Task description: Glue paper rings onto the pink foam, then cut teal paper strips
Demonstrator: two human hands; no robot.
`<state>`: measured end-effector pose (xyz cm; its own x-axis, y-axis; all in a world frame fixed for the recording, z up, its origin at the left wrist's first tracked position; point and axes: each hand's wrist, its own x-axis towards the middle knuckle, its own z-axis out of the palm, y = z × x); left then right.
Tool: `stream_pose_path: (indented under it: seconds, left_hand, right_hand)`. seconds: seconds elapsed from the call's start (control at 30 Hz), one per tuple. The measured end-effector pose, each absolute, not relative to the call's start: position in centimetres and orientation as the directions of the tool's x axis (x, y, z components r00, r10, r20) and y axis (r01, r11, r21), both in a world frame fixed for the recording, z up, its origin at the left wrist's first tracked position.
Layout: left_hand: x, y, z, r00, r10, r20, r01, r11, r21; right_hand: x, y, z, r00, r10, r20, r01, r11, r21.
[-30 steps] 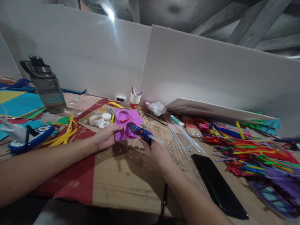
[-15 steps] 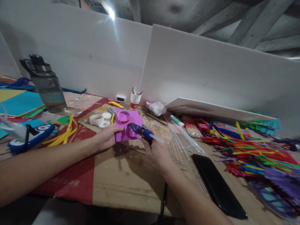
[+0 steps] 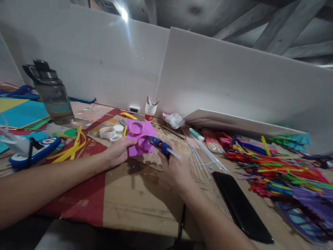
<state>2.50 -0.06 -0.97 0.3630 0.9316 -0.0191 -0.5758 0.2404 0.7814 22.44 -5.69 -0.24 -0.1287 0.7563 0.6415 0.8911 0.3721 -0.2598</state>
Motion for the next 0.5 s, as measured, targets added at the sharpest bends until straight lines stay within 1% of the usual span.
stream_pose_path:
  seconds: [0.07, 0.17, 0.37, 0.5]
  left_hand:
    - [2.54, -0.20, -0.80, 0.355, 0.934, -0.031, -0.569, 0.243, 0.786]
    - [2.62, -0.46, -0.51, 0.356, 0.933, -0.051, -0.564, 0.258, 0.785]
    - [2.56, -0.37, -0.85, 0.428, 0.904, -0.025, -0.553, 0.283, 0.784]
    - [2.41, -0.32, -1.17, 0.457, 0.889, -0.034, -0.535, 0.305, 0.788]
  right_hand:
    - [22.37, -5.69, -0.21, -0.148, 0.738, 0.658, 0.884, 0.397, -0.247]
    - [22.24, -5.70, -0.27, -0.157, 0.738, 0.657, 0.869, 0.419, -0.263]
    - [22.08, -5.86, -0.42, -0.177, 0.758, 0.628, 0.847, 0.442, -0.295]
    - [22.14, -5.90, -0.40, -0.188, 0.763, 0.618, 0.839, 0.452, -0.303]
